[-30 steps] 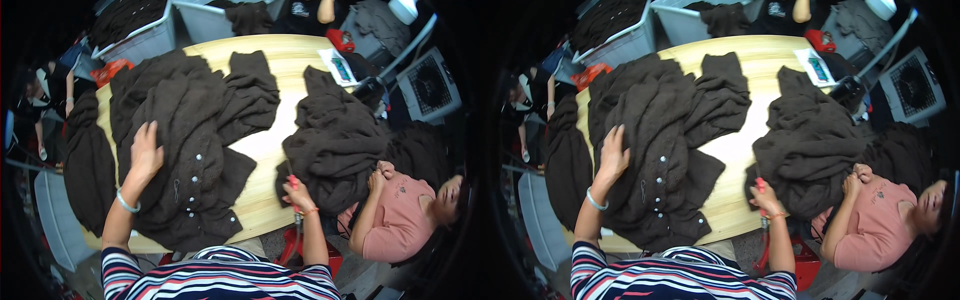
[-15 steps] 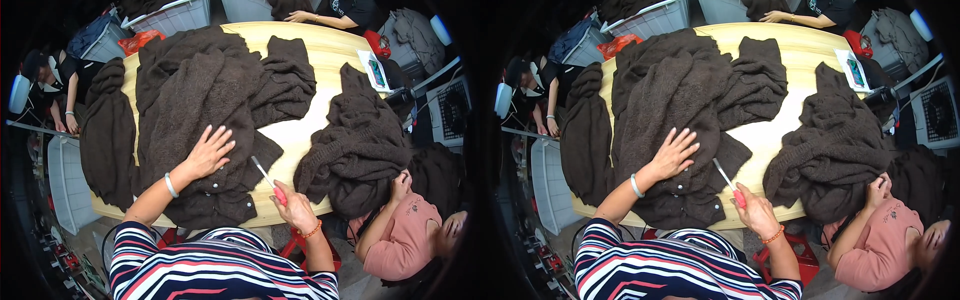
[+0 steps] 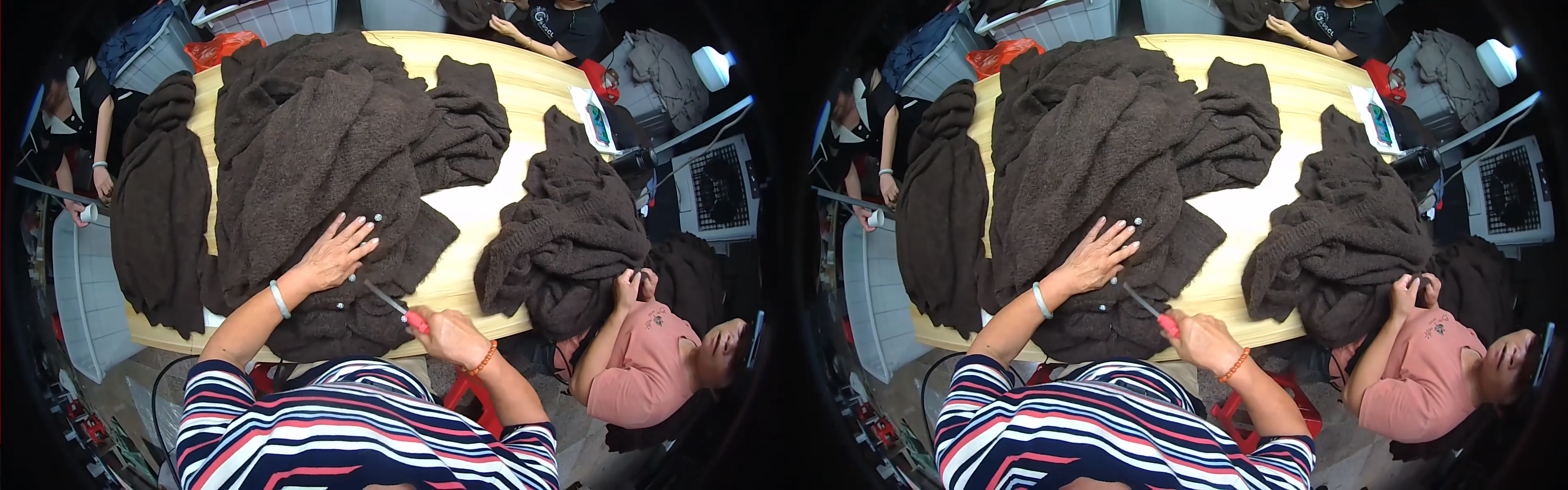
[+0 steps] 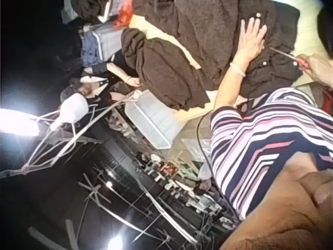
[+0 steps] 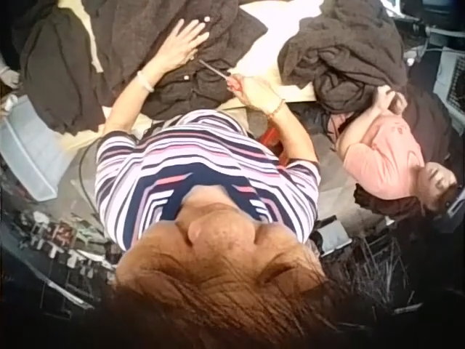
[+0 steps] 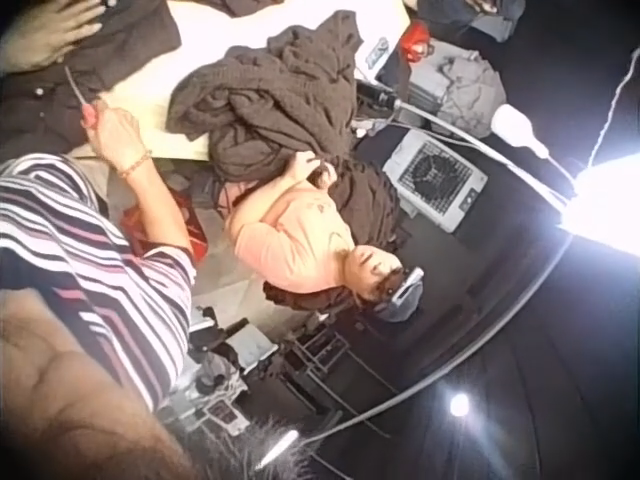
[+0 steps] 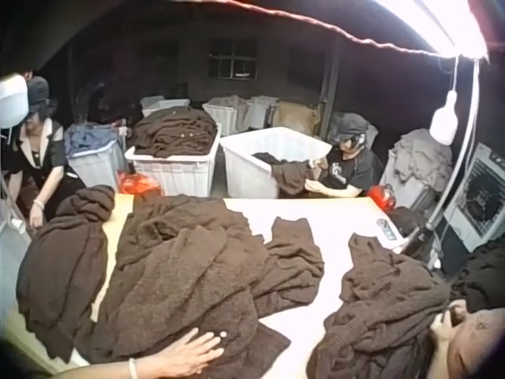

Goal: Trimming loose threads from brown jackets using scissors in a garment factory.

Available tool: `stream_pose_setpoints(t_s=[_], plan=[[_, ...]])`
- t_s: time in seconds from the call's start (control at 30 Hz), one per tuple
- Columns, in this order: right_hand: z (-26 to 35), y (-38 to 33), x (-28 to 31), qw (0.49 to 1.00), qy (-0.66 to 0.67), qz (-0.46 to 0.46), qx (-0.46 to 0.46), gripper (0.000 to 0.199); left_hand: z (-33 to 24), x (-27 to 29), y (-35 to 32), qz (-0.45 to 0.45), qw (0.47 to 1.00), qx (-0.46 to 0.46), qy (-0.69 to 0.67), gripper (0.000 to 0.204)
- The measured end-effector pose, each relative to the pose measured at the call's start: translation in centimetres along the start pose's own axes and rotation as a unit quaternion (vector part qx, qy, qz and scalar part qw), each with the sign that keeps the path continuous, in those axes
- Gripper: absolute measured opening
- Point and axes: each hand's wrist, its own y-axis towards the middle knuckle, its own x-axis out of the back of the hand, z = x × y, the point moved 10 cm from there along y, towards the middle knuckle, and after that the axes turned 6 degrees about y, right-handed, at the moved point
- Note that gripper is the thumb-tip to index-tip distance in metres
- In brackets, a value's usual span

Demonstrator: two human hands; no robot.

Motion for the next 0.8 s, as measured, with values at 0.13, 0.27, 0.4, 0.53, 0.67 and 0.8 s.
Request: stream_pose_setpoints(t_s=[0.13,0.27,0.4,0.53,0.67,0.8], plan=[[-0.4,-1.4,-2.1,0.998,0.023,0.047,-0.038,0.038,-1.8,0.2,-1.7,0.013,0.999,-0.031,-0.021,0.063],[-0.5,-2.9,-4.2,0.997,0.041,0.064,-0.031,0.037,-4.3,-1.0,-4.1,0.048,0.994,-0.071,0.070,0.063],[-0.8,-3.5,-3.8,0.996,0.065,0.023,-0.054,0.036,-4.6,-1.1,-4.0,0.023,0.996,-0.081,-0.014,0.065],[-1.2,-3.4,-0.9,0.989,0.065,-0.122,-0.046,0.041,0.1,4.4,0.4,-0.197,0.963,0.070,-0.171,0.059],[0.0,-2.3,2.3,0.982,0.019,-0.179,-0.063,0.037,6.0,-1.0,4.5,-0.133,0.960,0.191,-0.156,0.028],[-0.6,-1.5,0.4,0.990,-0.002,-0.112,-0.082,0.034,6.1,-2.4,5.3,-0.106,0.962,0.170,-0.185,0.008]])
